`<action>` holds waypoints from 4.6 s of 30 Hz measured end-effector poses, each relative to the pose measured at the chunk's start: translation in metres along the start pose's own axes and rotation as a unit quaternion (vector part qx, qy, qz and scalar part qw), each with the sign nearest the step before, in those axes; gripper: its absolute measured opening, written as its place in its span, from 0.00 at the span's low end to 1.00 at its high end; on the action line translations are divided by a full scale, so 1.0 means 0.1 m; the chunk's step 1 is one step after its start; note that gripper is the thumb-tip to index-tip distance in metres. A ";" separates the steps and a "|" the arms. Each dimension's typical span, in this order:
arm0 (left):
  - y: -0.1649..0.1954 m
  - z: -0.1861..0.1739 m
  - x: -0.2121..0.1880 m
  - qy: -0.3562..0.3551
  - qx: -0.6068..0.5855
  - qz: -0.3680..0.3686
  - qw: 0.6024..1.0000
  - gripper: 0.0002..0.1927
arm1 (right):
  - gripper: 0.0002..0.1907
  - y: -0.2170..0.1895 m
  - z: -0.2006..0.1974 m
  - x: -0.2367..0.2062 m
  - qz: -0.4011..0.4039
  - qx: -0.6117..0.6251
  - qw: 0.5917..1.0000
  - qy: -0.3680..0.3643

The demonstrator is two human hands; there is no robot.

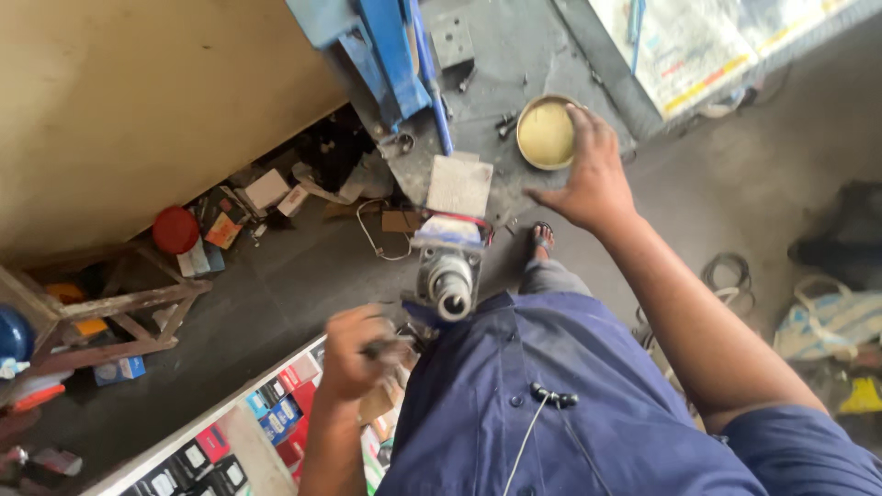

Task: The person wipes their hands with a rag, picks up a metal cylindrical component from the workbench, and applies grease to it from a tin using a yellow sachet. They spread the grease over the part, handle small fittings on a newspaper-covered bench, and continue wiping and coating the component.

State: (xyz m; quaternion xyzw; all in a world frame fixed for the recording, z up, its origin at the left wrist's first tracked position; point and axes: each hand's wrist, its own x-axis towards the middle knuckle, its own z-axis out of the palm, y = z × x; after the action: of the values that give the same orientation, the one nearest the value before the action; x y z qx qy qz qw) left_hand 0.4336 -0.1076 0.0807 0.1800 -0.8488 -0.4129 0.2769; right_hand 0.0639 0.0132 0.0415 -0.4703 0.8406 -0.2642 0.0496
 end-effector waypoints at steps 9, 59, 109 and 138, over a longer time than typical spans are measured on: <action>0.16 0.49 0.11 0.447 -0.075 -0.112 0.884 0.24 | 0.65 0.55 -0.28 1.09 -0.064 -0.090 0.976 -0.187; 1.76 1.82 1.10 0.126 -0.055 -0.129 0.982 0.22 | 0.14 1.07 -1.20 1.34 -0.342 0.199 0.898 -0.190; 1.55 4.39 3.29 0.281 -0.256 -0.143 0.914 0.15 | 0.18 3.05 -1.89 1.26 -0.044 0.490 0.778 -0.391; 1.47 4.79 3.04 0.279 -0.161 -0.383 0.866 0.12 | 0.17 3.56 -1.59 1.27 0.015 0.532 0.766 -0.361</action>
State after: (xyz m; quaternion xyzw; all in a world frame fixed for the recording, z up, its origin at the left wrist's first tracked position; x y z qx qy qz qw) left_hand -0.1119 0.1053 0.0539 0.5519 -0.5221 -0.5498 0.3473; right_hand -0.3313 0.1222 0.0238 -0.4165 0.4927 -0.4787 0.5955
